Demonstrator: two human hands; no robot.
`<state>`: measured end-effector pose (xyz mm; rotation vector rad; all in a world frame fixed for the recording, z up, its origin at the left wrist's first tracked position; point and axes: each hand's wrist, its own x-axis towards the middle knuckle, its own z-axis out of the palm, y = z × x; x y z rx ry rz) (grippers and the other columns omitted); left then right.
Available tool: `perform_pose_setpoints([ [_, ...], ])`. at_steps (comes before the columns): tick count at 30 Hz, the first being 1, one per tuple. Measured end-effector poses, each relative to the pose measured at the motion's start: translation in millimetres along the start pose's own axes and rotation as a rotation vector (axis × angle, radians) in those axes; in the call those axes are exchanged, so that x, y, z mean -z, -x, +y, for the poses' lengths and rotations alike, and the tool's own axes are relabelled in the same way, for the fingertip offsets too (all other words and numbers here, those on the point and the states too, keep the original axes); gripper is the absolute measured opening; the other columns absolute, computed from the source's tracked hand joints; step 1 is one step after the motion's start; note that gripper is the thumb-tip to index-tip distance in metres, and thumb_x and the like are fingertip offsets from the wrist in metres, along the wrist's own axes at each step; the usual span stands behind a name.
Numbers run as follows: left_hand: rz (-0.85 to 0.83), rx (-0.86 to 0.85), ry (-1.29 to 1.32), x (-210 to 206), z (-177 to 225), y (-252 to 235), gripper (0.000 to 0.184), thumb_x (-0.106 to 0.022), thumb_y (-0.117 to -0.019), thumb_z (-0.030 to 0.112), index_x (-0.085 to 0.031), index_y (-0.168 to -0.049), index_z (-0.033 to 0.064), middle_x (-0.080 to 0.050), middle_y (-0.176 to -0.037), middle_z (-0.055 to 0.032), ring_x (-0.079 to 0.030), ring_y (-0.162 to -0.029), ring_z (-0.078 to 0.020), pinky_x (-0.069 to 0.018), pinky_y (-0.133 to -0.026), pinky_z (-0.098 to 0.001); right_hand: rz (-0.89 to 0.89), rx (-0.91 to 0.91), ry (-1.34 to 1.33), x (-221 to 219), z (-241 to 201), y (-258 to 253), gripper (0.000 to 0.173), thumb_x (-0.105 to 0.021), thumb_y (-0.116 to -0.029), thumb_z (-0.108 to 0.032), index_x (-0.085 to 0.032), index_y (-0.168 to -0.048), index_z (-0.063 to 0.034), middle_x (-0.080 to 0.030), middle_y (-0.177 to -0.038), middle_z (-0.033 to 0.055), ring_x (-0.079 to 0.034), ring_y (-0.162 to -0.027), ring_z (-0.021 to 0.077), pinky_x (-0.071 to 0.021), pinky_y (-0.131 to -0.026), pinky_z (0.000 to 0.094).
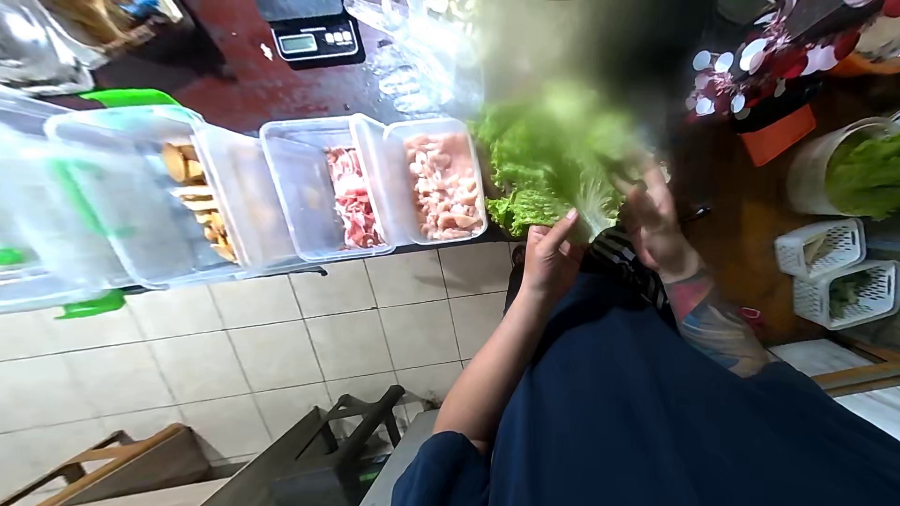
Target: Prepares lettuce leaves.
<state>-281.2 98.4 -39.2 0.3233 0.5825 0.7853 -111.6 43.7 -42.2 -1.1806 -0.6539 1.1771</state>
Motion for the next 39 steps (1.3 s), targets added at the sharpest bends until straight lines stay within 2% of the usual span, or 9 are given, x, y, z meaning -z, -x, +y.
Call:
perform_pose_setpoints([
  [4, -0.017, -0.021, -0.010, -1, -4, -1, 0.019, -0.058, -0.0995, 0.003, -0.059, -0.119, 0.0033, -0.071, -0.107, -0.0138, -0.072, -0.098, -0.0228, -0.0590, -0.091, -0.0448, 0.044, -0.014, 0.063, -20, -6, 0, 0.093, -0.077, -0.0862, 0.000, -0.019, -0.159, -0.0062, -0.064, -0.129, 0.0200, -0.072, -0.103, 0.0296, -0.0641, -0.089, 0.0443],
  [8, 0.040, -0.019, 0.002, 0, -4, -2, 0.017, -0.057, -0.1004, 0.003, -0.059, -0.117, 0.0039, -0.072, -0.107, -0.0139, -0.072, -0.098, -0.0245, -0.0592, -0.090, -0.0470, 0.027, 0.124, 0.195, -13, 5, -2, 0.073, -0.065, -0.0984, -0.004, -0.022, -0.158, -0.0009, -0.057, -0.138, 0.0180, -0.070, -0.106, 0.0241, -0.0632, -0.090, 0.0383],
  [13, 0.086, -0.037, -0.003, 5, -3, -3, 0.014, -0.058, -0.0995, 0.003, -0.062, -0.112, 0.0047, -0.073, -0.102, -0.0118, -0.072, -0.094, -0.0220, -0.0598, -0.089, -0.0437, 0.165, 0.189, 0.224, 9, 14, -3, 0.052, -0.050, -0.1057, -0.003, -0.029, -0.154, 0.0008, -0.073, -0.114, 0.0165, -0.074, -0.102, 0.0273, -0.0617, -0.094, 0.0436],
  [21, 0.073, -0.071, -0.627, 19, -6, -5, 0.025, -0.063, -0.1013, 0.015, -0.061, -0.121, -0.0005, -0.072, -0.109, -0.0101, -0.070, -0.102, -0.0185, -0.0586, -0.094, -0.0416, 0.278, 0.396, 0.227, 14, 13, 17, 0.048, -0.064, -0.0914, 0.012, -0.054, -0.137, 0.0008, -0.061, -0.139, 0.0161, -0.062, -0.127, 0.0326, -0.0554, -0.106, 0.0439],
  [26, -0.103, -0.172, -1.053, 11, -1, 5, 0.053, -0.061, -0.0976, 0.008, -0.041, -0.146, 0.0044, -0.063, -0.128, -0.0131, -0.067, -0.111, -0.0172, -0.0585, -0.094, -0.0386, -0.021, 0.301, 0.290, -12, -5, 32, 0.060, -0.067, -0.0964, -0.008, -0.040, -0.150, -0.0011, -0.053, -0.150, 0.0140, -0.055, -0.134, 0.0305, -0.0525, -0.109, 0.0439],
  [29, -0.331, -0.162, -1.071, -1, 3, 10, 0.072, -0.061, -0.0908, 0.005, -0.036, -0.158, 0.0096, -0.016, -0.169, -0.0159, -0.034, -0.150, -0.0252, -0.0427, -0.117, -0.0441, -0.107, 0.026, 0.167, -14, 9, 41, 0.095, -0.078, -0.0901, -0.036, -0.020, -0.163, -0.0176, -0.044, -0.157, 0.0042, -0.054, -0.134, 0.0183, -0.0531, -0.106, 0.0374],
  [31, -0.445, -0.178, -1.077, -10, 6, 13, 0.081, -0.059, -0.0836, 0.008, -0.035, -0.161, 0.0119, 0.009, -0.172, -0.0124, -0.009, -0.158, -0.0301, -0.0302, -0.124, -0.0497, 0.071, -0.122, 0.082, -14, 20, 60, 0.066, -0.078, -0.0914, -0.033, -0.046, -0.148, -0.0237, -0.063, -0.131, -0.0008, -0.064, -0.110, 0.0115, -0.0581, -0.089, 0.0332],
  [33, -0.502, -0.183, -1.028, -11, 8, 13, 0.081, -0.057, -0.0849, 0.014, -0.030, -0.162, 0.0079, 0.008, -0.172, -0.0135, -0.001, -0.158, -0.0339, -0.0197, -0.128, -0.0525, 0.152, -0.179, -0.082, -21, 21, 55, 0.042, -0.060, -0.1038, -0.033, -0.052, -0.142, -0.0158, -0.065, -0.125, 0.0019, -0.065, -0.110, 0.0114, -0.0563, -0.094, 0.0327],
  [39, -0.223, -0.277, -0.725, 10, 7, 1, 0.074, -0.052, -0.0994, 0.010, -0.017, -0.164, 0.0074, -0.026, -0.168, -0.0106, -0.035, -0.150, -0.0271, -0.0390, -0.119, -0.0450, 0.245, -0.317, -0.498, -20, 1, 34, 0.047, -0.039, -0.1091, -0.049, -0.050, -0.144, -0.0204, -0.064, -0.134, 0.0020, -0.062, -0.123, 0.0156, -0.0534, -0.103, 0.0392],
])
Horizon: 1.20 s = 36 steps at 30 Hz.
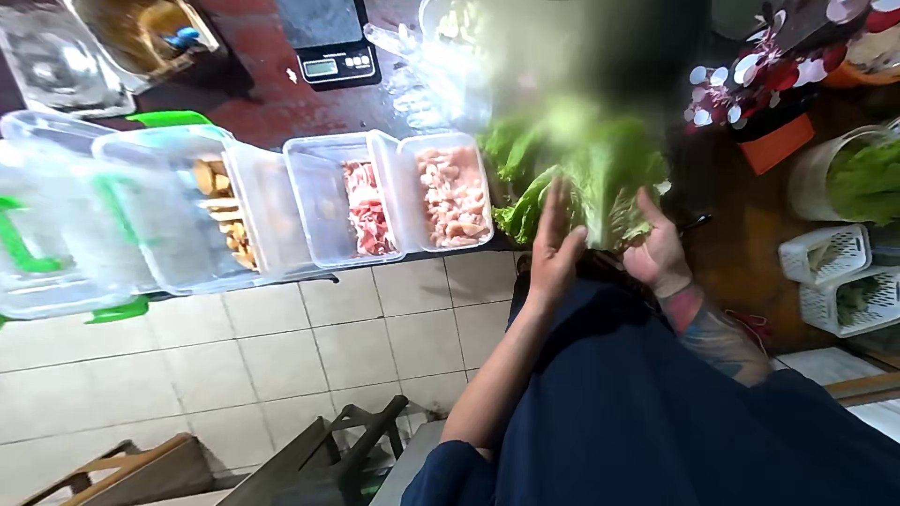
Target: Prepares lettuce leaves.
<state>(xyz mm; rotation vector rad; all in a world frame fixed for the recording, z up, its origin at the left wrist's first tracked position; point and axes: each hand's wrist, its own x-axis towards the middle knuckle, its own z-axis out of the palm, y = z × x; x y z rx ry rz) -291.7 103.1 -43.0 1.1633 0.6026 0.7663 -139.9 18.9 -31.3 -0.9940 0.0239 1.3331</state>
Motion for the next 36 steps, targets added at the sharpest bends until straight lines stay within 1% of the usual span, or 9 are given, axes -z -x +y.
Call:
perform_pose_setpoints([
  [4, 0.183, 0.147, 0.126, 13, -16, -9, 0.071, -0.058, -0.1038, 0.027, -0.020, -0.163, 0.0134, -0.038, -0.162, -0.0105, -0.047, -0.142, -0.0254, -0.0475, -0.112, -0.0465, -0.066, 0.001, -0.076, 12, -3, 4, 0.051, -0.033, -0.1087, -0.054, -0.049, -0.146, -0.0220, -0.061, -0.138, 0.0037, -0.059, -0.127, 0.0196, -0.0520, -0.105, 0.0462],
  [8, 0.160, 0.386, 0.385, 10, -9, -10, 0.058, -0.063, -0.0979, 0.047, -0.044, -0.142, 0.0158, -0.064, -0.125, -0.0049, -0.065, -0.110, -0.0159, -0.0566, -0.095, -0.0389, -0.129, -0.002, -0.114, 19, -3, 8, 0.050, -0.031, -0.1089, -0.053, -0.051, -0.142, -0.0223, -0.063, -0.134, 0.0036, -0.061, -0.124, 0.0179, -0.0532, -0.103, 0.0434],
  [12, 0.220, 0.343, 0.460, 9, -13, -11, 0.032, -0.063, -0.1020, 0.020, -0.056, -0.129, 0.0055, -0.070, -0.107, -0.0101, -0.070, -0.093, -0.0190, -0.0611, -0.084, -0.0387, -0.153, -0.015, -0.188, 11, -12, 5, 0.051, -0.030, -0.1092, -0.053, -0.053, -0.139, -0.0195, -0.065, -0.129, 0.0059, -0.064, -0.118, 0.0176, -0.0557, -0.098, 0.0404],
  [20, 0.383, 0.257, 0.127, 12, -21, -11, 0.023, -0.059, -0.1049, 0.024, -0.063, -0.120, 0.0073, -0.067, -0.098, -0.0065, -0.067, -0.080, -0.0177, -0.0603, -0.073, -0.0374, -0.042, -0.043, -0.289, -2, -26, -5, 0.054, -0.032, -0.1075, -0.057, -0.054, -0.136, -0.0169, -0.066, -0.126, 0.0101, -0.066, -0.115, 0.0219, -0.0571, -0.096, 0.0442],
  [23, 0.337, -0.054, -0.285, 12, -22, -5, 0.039, -0.047, -0.1088, 0.020, -0.049, -0.142, -0.0002, -0.060, -0.133, -0.0129, -0.063, -0.115, -0.0191, -0.0564, -0.097, -0.0370, -0.059, -0.011, -0.280, -4, -27, -4, 0.056, -0.027, -0.1078, -0.058, -0.051, -0.139, -0.0182, -0.064, -0.130, 0.0098, -0.064, -0.119, 0.0233, -0.0551, -0.100, 0.0466],
  [26, 0.130, -0.395, -0.752, 1, -7, -4, 0.043, -0.048, -0.1056, 0.021, -0.055, -0.142, -0.0018, -0.049, -0.151, -0.0223, -0.042, -0.144, -0.0336, -0.0351, -0.120, -0.0496, -0.125, 0.018, -0.274, -4, -25, -4, 0.059, -0.024, -0.1082, -0.058, -0.047, -0.145, -0.0172, -0.060, -0.138, 0.0112, -0.058, -0.128, 0.0261, -0.0498, -0.106, 0.0503],
  [31, -0.259, -0.487, -1.069, -22, -2, -5, 0.055, -0.033, -0.1080, 0.043, -0.054, -0.150, 0.0137, -0.043, -0.161, -0.0081, -0.023, -0.156, -0.0340, -0.0068, -0.125, -0.0656, -0.230, -0.061, -0.360, -2, -23, -4, 0.059, -0.026, -0.1080, -0.056, -0.049, -0.143, -0.0138, -0.061, -0.136, 0.0101, -0.058, -0.128, 0.0207, -0.0482, -0.109, 0.0445],
  [34, -0.407, -0.504, -0.719, -20, 1, -3, 0.054, -0.033, -0.1077, 0.039, -0.070, -0.130, 0.0058, -0.064, -0.141, -0.0098, -0.049, -0.142, -0.0247, -0.0175, -0.125, -0.0638, -0.205, -0.104, -0.383, 2, -24, -5, 0.058, -0.029, -0.1065, -0.059, -0.055, -0.135, -0.0155, -0.067, -0.126, 0.0066, -0.064, -0.118, 0.0160, -0.0537, -0.101, 0.0402],
  [36, -0.328, -0.488, -0.359, -16, 4, 4, 0.047, -0.041, -0.1085, 0.032, -0.075, -0.111, 0.0001, -0.076, -0.111, -0.0118, -0.072, -0.106, -0.0195, -0.0488, -0.110, -0.0512, -0.110, -0.092, -0.398, 3, -26, -5, 0.055, -0.033, -0.1067, -0.057, -0.055, -0.137, -0.0172, -0.066, -0.128, 0.0074, -0.063, -0.120, 0.0191, -0.0537, -0.102, 0.0459],
])
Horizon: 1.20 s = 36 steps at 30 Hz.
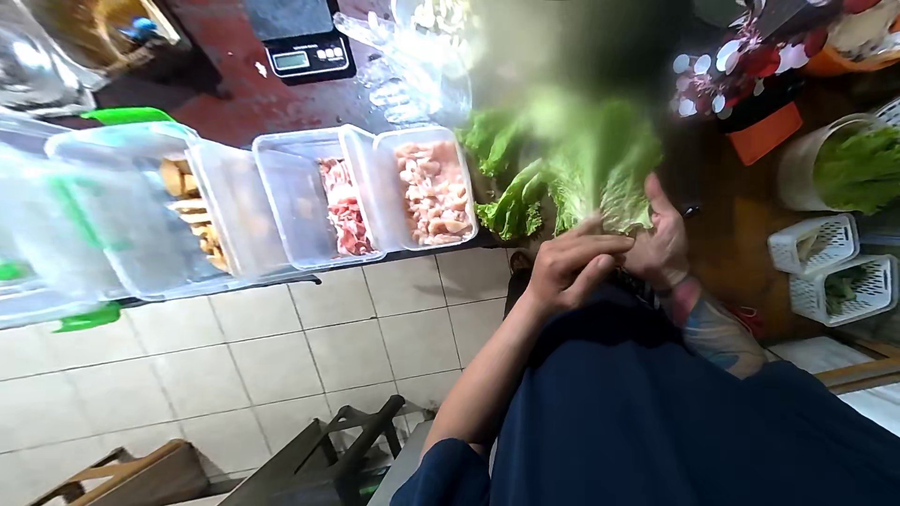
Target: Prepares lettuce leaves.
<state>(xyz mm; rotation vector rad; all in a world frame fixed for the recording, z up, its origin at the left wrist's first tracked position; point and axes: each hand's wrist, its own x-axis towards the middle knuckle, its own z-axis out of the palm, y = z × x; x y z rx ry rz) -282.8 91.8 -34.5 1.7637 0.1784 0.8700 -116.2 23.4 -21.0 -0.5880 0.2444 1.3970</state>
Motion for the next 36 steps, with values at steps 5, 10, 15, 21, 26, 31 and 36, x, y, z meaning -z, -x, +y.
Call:
perform_pose_setpoints([
  [5, 0.678, 0.356, 0.111, 0, -8, 1, 0.022, -0.046, -0.1099, 0.024, -0.062, -0.101, 0.0114, -0.062, -0.078, 0.0022, -0.059, -0.063, -0.0082, -0.0549, -0.056, -0.0264, 0.021, 0.093, 0.105, 8, -4, -4, 0.055, -0.025, -0.1080, -0.056, -0.057, -0.133, -0.0192, -0.066, -0.125, 0.0073, -0.064, -0.117, 0.0222, -0.0555, -0.095, 0.0513],
  [10, 0.578, 0.647, 0.560, 0, -25, -9, 0.069, -0.040, -0.1027, 0.064, -0.041, -0.149, 0.0128, -0.058, -0.140, -0.0047, -0.056, -0.129, -0.0166, -0.0489, -0.109, -0.0421, -0.114, 0.071, 0.202, 37, -5, 7, 0.069, -0.020, -0.1031, -0.070, -0.051, -0.144, -0.0236, -0.061, -0.136, 0.0051, -0.058, -0.126, 0.0210, -0.0520, -0.102, 0.0509],
  [15, 0.533, 0.697, 0.745, 2, -23, -15, 0.035, -0.059, -0.1040, 0.031, -0.056, -0.133, 0.0110, -0.068, -0.101, -0.0028, -0.065, -0.082, -0.0096, -0.0576, -0.071, -0.0270, -0.168, 0.095, 0.204, 27, -9, -7, 0.058, -0.057, -0.0980, -0.058, -0.055, -0.139, -0.0164, -0.066, -0.128, 0.0094, -0.064, -0.119, 0.0237, -0.0546, -0.101, 0.0493],
  [21, 0.542, 0.659, 0.673, 1, -26, -9, 0.029, -0.063, -0.1004, 0.009, -0.061, -0.128, 0.0034, -0.071, -0.100, -0.0090, -0.068, -0.079, -0.0135, -0.0598, -0.070, -0.0300, 0.119, 0.109, 0.400, 28, -6, 9, 0.029, -0.057, -0.1041, -0.025, -0.061, -0.131, -0.0151, -0.069, -0.119, 0.0049, -0.068, -0.109, 0.0170, -0.0588, -0.093, 0.0388],
  [26, 0.498, 0.670, 0.524, 0, -21, 2, 0.032, -0.070, -0.0948, 0.007, -0.062, -0.126, 0.0058, -0.072, -0.101, -0.0090, -0.070, -0.085, -0.0158, -0.0612, -0.076, -0.0341, 0.134, 0.096, 0.408, 31, -7, 8, 0.027, -0.051, -0.1055, -0.027, -0.062, -0.129, -0.0177, -0.069, -0.120, 0.0024, -0.067, -0.110, 0.0148, -0.0586, -0.092, 0.0375],
  [31, 0.353, 0.778, 0.420, 7, -23, 13, 0.054, -0.075, -0.0934, 0.025, -0.054, -0.143, 0.0224, -0.069, -0.118, -0.0066, -0.068, -0.093, -0.0187, -0.0604, -0.078, -0.0383, 0.146, 0.058, 0.410, 33, -6, 0, 0.026, -0.052, -0.1051, -0.027, -0.063, -0.128, -0.0193, -0.070, -0.115, 0.0035, -0.069, -0.103, 0.0164, -0.0601, -0.086, 0.0404],
  [36, 0.289, 0.766, 0.556, 20, -42, -2, 0.099, -0.061, -0.0852, 0.073, -0.037, -0.156, 0.0087, -0.056, -0.144, -0.0155, -0.061, -0.122, -0.0259, -0.0541, -0.100, -0.0471, 0.076, 0.129, 0.531, 38, -2, -7, 0.033, -0.056, -0.1001, -0.006, -0.052, -0.133, -0.0056, -0.071, -0.114, 0.0102, -0.071, -0.103, 0.0218, -0.0613, -0.090, 0.0443],
])
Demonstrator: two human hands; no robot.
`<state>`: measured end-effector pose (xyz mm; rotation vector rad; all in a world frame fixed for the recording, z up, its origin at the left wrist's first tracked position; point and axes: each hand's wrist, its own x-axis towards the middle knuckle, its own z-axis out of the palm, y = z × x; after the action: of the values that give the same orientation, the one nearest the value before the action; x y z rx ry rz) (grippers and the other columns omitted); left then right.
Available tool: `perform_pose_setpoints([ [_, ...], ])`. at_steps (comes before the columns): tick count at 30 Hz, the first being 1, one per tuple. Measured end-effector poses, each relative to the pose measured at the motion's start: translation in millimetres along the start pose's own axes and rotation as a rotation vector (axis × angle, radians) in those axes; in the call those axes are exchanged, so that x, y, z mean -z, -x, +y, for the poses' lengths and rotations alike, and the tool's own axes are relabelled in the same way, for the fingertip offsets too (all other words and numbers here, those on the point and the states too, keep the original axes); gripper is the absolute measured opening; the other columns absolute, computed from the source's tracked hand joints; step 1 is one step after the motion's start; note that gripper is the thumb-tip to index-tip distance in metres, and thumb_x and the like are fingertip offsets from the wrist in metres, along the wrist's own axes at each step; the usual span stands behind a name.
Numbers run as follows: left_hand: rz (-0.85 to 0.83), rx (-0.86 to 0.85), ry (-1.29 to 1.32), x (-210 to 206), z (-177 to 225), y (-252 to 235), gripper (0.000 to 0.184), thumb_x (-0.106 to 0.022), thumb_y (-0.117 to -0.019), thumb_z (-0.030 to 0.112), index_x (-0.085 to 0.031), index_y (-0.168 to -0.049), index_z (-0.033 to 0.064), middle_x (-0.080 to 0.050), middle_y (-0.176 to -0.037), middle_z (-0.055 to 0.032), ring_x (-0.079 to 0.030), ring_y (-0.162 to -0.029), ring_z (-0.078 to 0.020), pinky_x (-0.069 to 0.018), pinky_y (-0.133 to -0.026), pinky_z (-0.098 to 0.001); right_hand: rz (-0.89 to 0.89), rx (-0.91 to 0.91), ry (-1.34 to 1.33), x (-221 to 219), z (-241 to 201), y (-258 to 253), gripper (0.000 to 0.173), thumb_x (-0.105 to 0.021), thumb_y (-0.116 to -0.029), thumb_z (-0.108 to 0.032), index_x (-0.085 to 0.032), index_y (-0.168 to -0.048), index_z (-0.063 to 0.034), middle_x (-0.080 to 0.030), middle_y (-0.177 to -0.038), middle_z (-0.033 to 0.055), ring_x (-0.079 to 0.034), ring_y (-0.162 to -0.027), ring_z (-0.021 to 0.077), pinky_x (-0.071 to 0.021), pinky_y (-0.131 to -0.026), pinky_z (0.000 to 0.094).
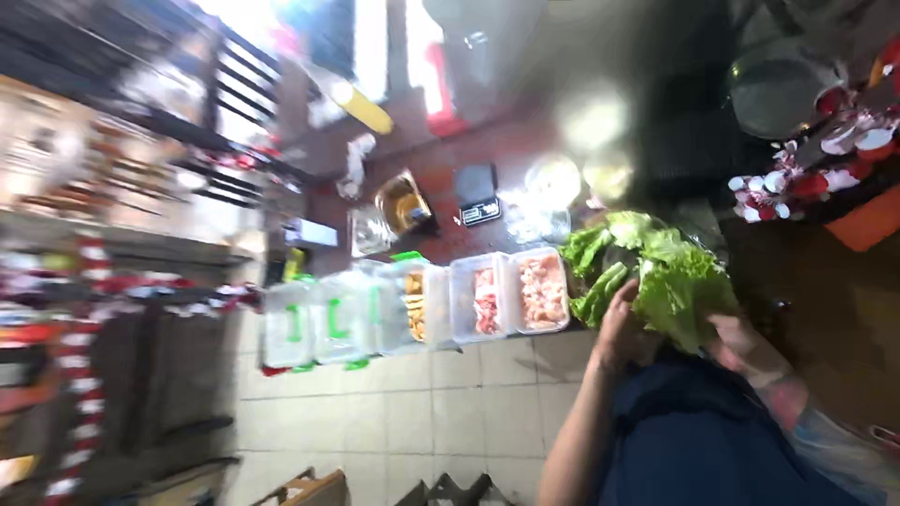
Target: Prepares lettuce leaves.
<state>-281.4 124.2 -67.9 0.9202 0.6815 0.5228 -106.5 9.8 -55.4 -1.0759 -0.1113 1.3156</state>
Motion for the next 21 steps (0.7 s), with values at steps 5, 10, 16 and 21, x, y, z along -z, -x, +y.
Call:
perform_pose_setpoints([
  [5, -0.138, 0.030, -0.142, -7, 34, -13, 0.096, -0.084, -0.0802, 0.018, -0.030, -0.159, 0.0066, -0.043, -0.157, -0.0166, -0.055, -0.133, -0.0286, -0.0518, -0.106, -0.0479, 0.001, 0.042, 0.180, -1, 5, -3, 0.045, -0.068, -0.0967, -0.012, -0.054, -0.139, -0.0062, -0.069, -0.124, 0.0094, -0.069, -0.111, 0.0213, -0.0606, -0.095, 0.0426],
  [10, -0.024, -0.103, -0.484, -17, 36, -24, 0.034, -0.074, -0.0920, 0.009, -0.066, -0.122, -0.0028, -0.072, -0.112, -0.0152, -0.071, -0.099, -0.0214, -0.0607, -0.091, -0.0410, -0.007, -0.081, 0.093, 2, 0, 4, 0.047, -0.071, -0.0949, -0.019, -0.056, -0.138, -0.0088, -0.071, -0.119, 0.0101, -0.071, -0.107, 0.0223, -0.0618, -0.090, 0.0429],
  [16, -0.058, -0.259, -0.513, -35, 37, -33, 0.019, -0.065, -0.0978, 0.006, -0.069, -0.112, -0.0054, -0.073, -0.100, -0.0131, -0.071, -0.088, -0.0178, -0.0615, -0.083, -0.0369, -0.197, -0.211, -0.214, 16, 6, 25, 0.037, -0.072, -0.0958, -0.025, -0.062, -0.127, -0.0067, -0.073, -0.110, 0.0092, -0.071, -0.099, 0.0198, -0.0609, -0.089, 0.0392],
  [21, 0.167, -0.307, -0.514, -41, 26, -46, 0.023, -0.056, -0.1054, 0.019, -0.072, -0.110, 0.0026, -0.072, -0.097, -0.0079, -0.068, -0.086, -0.0163, -0.0586, -0.080, -0.0359, -0.023, 0.160, 0.056, 23, -6, 20, 0.043, -0.069, -0.0968, -0.015, -0.056, -0.136, -0.0064, -0.066, -0.126, 0.0085, -0.064, -0.117, 0.0203, -0.0562, -0.101, 0.0411],
])
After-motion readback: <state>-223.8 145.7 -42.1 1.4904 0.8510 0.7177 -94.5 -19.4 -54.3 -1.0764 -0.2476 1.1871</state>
